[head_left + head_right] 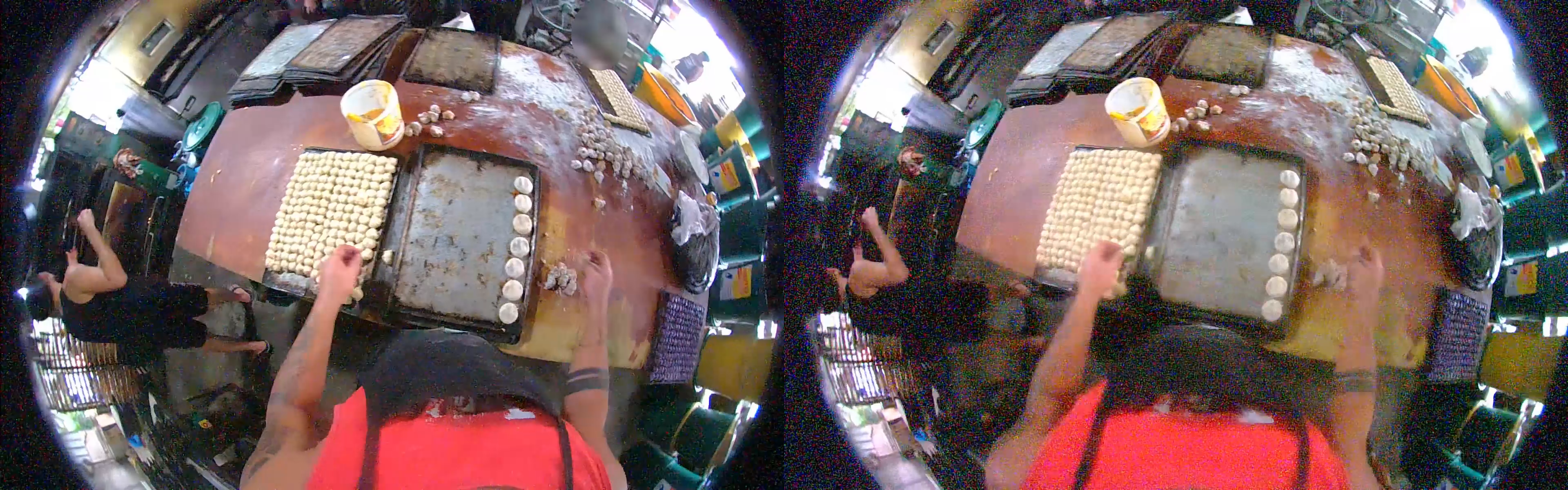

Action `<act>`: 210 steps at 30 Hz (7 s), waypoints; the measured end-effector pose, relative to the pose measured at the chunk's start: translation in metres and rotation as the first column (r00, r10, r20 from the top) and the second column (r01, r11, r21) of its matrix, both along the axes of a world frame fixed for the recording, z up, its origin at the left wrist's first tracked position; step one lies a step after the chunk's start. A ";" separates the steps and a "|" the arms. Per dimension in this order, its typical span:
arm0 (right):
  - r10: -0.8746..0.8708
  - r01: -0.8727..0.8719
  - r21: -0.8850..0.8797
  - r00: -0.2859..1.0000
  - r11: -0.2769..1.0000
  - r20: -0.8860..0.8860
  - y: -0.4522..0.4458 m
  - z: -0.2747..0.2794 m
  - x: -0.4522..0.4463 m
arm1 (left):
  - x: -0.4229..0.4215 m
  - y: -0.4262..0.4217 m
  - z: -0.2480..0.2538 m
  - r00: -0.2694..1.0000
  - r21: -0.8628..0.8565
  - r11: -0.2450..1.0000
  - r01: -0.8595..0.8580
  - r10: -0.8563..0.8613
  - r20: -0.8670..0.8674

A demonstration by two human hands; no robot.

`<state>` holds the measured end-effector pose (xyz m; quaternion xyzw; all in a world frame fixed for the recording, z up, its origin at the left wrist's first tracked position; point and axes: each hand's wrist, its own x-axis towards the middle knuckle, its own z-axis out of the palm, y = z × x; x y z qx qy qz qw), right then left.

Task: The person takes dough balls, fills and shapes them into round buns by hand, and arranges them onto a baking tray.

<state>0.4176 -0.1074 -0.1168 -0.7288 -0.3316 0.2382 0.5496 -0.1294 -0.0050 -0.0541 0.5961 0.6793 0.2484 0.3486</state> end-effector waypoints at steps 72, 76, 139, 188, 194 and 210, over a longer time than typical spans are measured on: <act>0.572 -0.560 0.131 0.816 0.818 -0.079 0.049 0.127 -0.277 | 0.118 -0.016 0.061 0.306 -0.320 0.813 0.485 0.185 0.934; 0.535 -0.537 0.099 0.843 0.838 0.048 0.035 0.119 -0.291 | 0.106 0.004 0.054 0.509 -0.030 0.977 0.213 -0.085 0.857; 0.703 -0.704 0.052 0.698 0.709 -0.138 0.055 0.109 -0.237 | 0.134 -0.025 0.039 0.418 -0.061 0.973 0.221 -0.038 0.908; 0.636 -0.511 -0.396 0.485 0.763 0.600 -0.043 0.041 -0.250 | 0.110 -0.031 -0.016 0.803 0.013 0.914 0.405 -0.363 0.474; 0.930 -0.692 -0.633 0.167 0.348 0.328 -0.025 0.072 -0.240 | 0.111 -0.058 -0.037 0.787 -0.236 0.753 0.614 -0.559 0.262; -0.184 0.331 0.119 0.749 0.936 -0.636 -0.055 -0.035 -0.011 | 0.005 0.048 -0.073 0.781 0.420 0.752 0.509 -0.198 -0.592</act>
